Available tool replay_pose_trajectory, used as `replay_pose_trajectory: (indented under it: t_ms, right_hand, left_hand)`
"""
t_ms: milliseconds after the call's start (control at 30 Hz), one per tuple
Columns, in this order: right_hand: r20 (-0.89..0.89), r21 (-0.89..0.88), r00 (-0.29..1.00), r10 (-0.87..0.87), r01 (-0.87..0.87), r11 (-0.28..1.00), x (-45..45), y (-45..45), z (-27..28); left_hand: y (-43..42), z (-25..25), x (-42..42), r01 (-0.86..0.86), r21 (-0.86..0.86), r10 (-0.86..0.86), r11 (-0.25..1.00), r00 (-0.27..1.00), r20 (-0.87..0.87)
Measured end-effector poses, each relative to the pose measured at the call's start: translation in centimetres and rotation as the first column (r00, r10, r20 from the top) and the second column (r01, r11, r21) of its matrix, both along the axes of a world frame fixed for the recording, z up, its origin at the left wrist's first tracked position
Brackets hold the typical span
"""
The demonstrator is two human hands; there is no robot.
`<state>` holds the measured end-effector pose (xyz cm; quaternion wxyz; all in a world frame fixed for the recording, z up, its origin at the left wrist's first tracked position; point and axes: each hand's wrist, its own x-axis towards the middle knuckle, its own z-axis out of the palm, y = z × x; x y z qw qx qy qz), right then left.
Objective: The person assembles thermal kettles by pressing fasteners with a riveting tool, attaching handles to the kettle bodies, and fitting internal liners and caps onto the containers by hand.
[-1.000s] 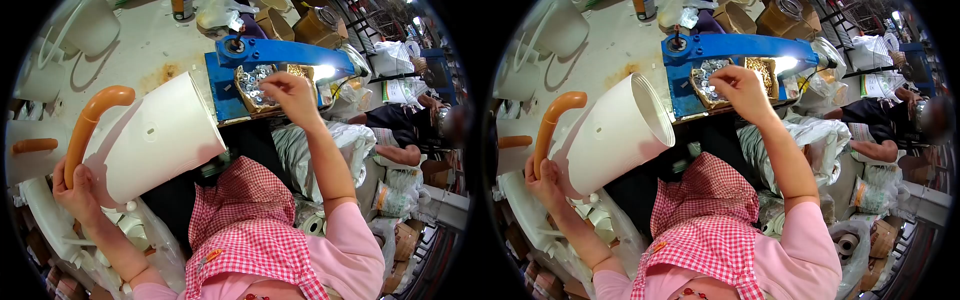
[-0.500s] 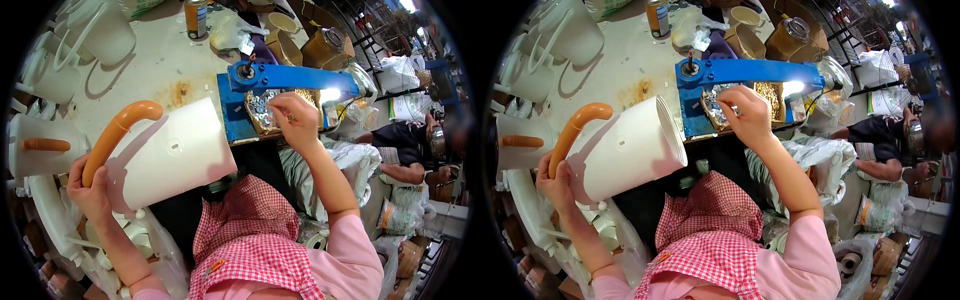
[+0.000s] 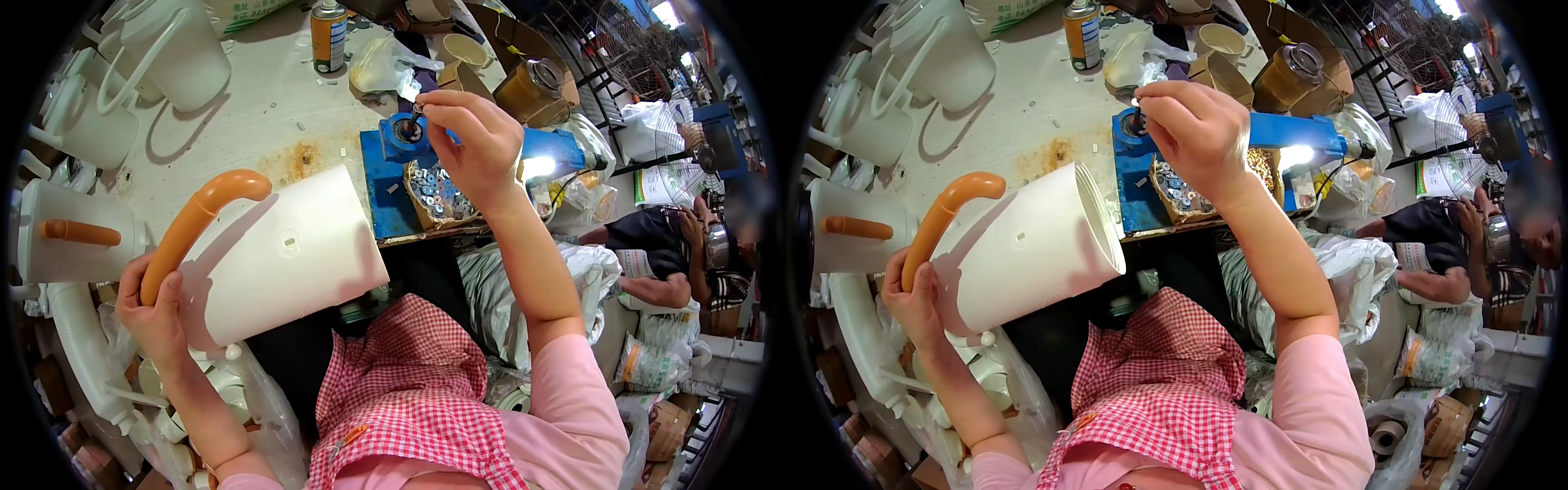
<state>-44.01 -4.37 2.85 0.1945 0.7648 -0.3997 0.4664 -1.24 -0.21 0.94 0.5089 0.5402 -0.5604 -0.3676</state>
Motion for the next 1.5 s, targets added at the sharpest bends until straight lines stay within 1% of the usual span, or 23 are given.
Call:
replay_pose_trajectory:
  t_ms: [67,200,267,300,333,367,433,467,500,567,600,700,800,900,1100,1200,1267,1300,1333,1367,1433,1467,1500]
  right_hand:
    - [-0.053,0.017,0.998,-0.035,0.035,0.999,-0.1,0.3,-0.2]
    - [-0.035,0.027,0.999,-0.018,0.019,0.999,-0.3,0.7,0.1]
    - [0.361,0.105,0.932,-0.003,-0.037,0.994,0.4,2.4,0.0]
    - [0.369,0.097,0.929,0.0,-0.039,0.994,0.8,3.6,0.3]
    - [0.506,0.464,0.861,-0.053,-0.22,0.858,1.3,5.1,0.7]
    - [0.599,0.708,0.785,-0.159,-0.425,0.564,1.6,6.1,0.9]
    - [0.891,0.453,0.436,-0.131,-0.823,0.342,4.3,6.1,0.1]
    - [0.924,0.383,0.365,-0.117,-0.864,0.328,5.3,6.4,0.6]
    - [0.901,0.434,0.408,-0.147,-0.843,0.318,5.4,6.3,0.4]
    - [0.946,0.314,0.306,-0.105,-0.793,0.523,5.1,5.8,0.6]
    - [0.959,0.27,0.269,-0.088,-0.78,0.564,4.2,5.5,0.1]
    - [0.985,0.158,0.167,-0.043,-0.773,0.614,2.1,5.0,-0.8]
    - [0.976,0.184,0.214,-0.033,-0.735,0.653,0.6,4.6,-2.4]
    - [0.965,0.234,0.253,-0.064,-0.729,0.643,0.2,4.4,-2.9]
    - [0.965,0.242,0.246,-0.087,-0.723,0.647,0.3,4.2,-2.6]
    - [0.946,0.322,0.269,-0.181,-0.72,0.615,0.5,4.4,-1.6]
    - [0.946,0.325,0.259,-0.196,-0.73,0.602,0.6,4.7,-1.3]
    - [0.944,0.33,0.255,-0.209,-0.742,0.584,0.6,4.9,-1.1]
    - [0.935,0.353,0.294,-0.2,-0.709,0.61,0.7,4.7,-1.5]
    - [0.939,0.341,0.281,-0.195,-0.707,0.619,0.5,4.7,-1.5]
    - [0.913,0.405,0.345,-0.219,-0.692,0.598,0.4,4.6,-1.5]
    - [0.934,0.356,0.29,-0.208,-0.736,0.576,0.3,4.5,-1.6]
    - [0.939,0.344,0.277,-0.205,-0.75,0.565,0.2,4.3,-1.7]
  left_hand:
    - [-0.1,0.0,-0.2,-0.016,0.003,0.016,1.0,1.0,0.012]
    - [-0.6,0.2,-0.6,-0.048,-0.015,0.048,0.999,0.999,0.005]
    - [-0.8,1.2,-0.5,-0.057,-0.043,0.058,0.997,0.998,0.018]
    - [-0.8,1.8,-0.5,-0.068,-0.058,0.069,0.996,0.997,0.026]
    - [-1.1,2.7,-0.7,-0.069,-0.064,0.071,0.996,0.997,0.035]
    - [-1.7,3.8,-1.3,-0.085,-0.08,0.09,0.993,0.994,0.062]
    - [-3.0,5.8,-3.3,-0.092,-0.102,0.103,0.99,0.989,0.109]
    - [-3.7,6.6,-5.2,-0.085,-0.145,0.101,0.986,0.989,0.106]
    - [-4.5,7.4,-7.0,-0.077,-0.189,0.098,0.979,0.99,0.102]
    - [-6.2,8.8,-10.5,-0.059,-0.261,0.09,0.963,0.99,0.11]
    - [-6.8,9.2,-12.0,-0.045,-0.326,0.083,0.944,0.991,0.104]
    - [-7.6,10.0,-15.8,0.05,-0.418,0.02,0.907,0.987,0.161]
    - [-8.5,8.9,-17.1,0.058,-0.37,-0.004,0.927,0.989,0.145]
    - [-9.1,7.8,-17.0,0.031,-0.322,0.023,0.946,0.987,0.161]
    - [-10.1,7.7,-17.5,0.057,-0.302,-0.017,0.952,0.991,0.132]
    - [-11.7,6.3,-17.4,0.095,-0.235,-0.066,0.967,0.99,0.128]
    - [-12.2,5.5,-17.1,0.183,-0.099,-0.168,0.978,0.975,0.147]
    - [-11.8,6.2,-17.5,0.189,-0.099,-0.173,0.977,0.973,0.152]
    - [-11.6,7.2,-18.0,0.206,-0.107,-0.155,0.973,0.921,0.357]
    - [-11.1,8.3,-18.6,0.222,-0.108,-0.128,0.969,0.827,0.547]
    - [-10.6,10.5,-21.5,0.352,-0.184,-0.008,0.918,0.479,0.878]
    - [-10.9,10.5,-22.5,0.344,-0.175,-0.004,0.923,0.462,0.887]
    - [-11.6,10.6,-23.8,0.442,-0.136,-0.038,0.887,0.364,0.931]
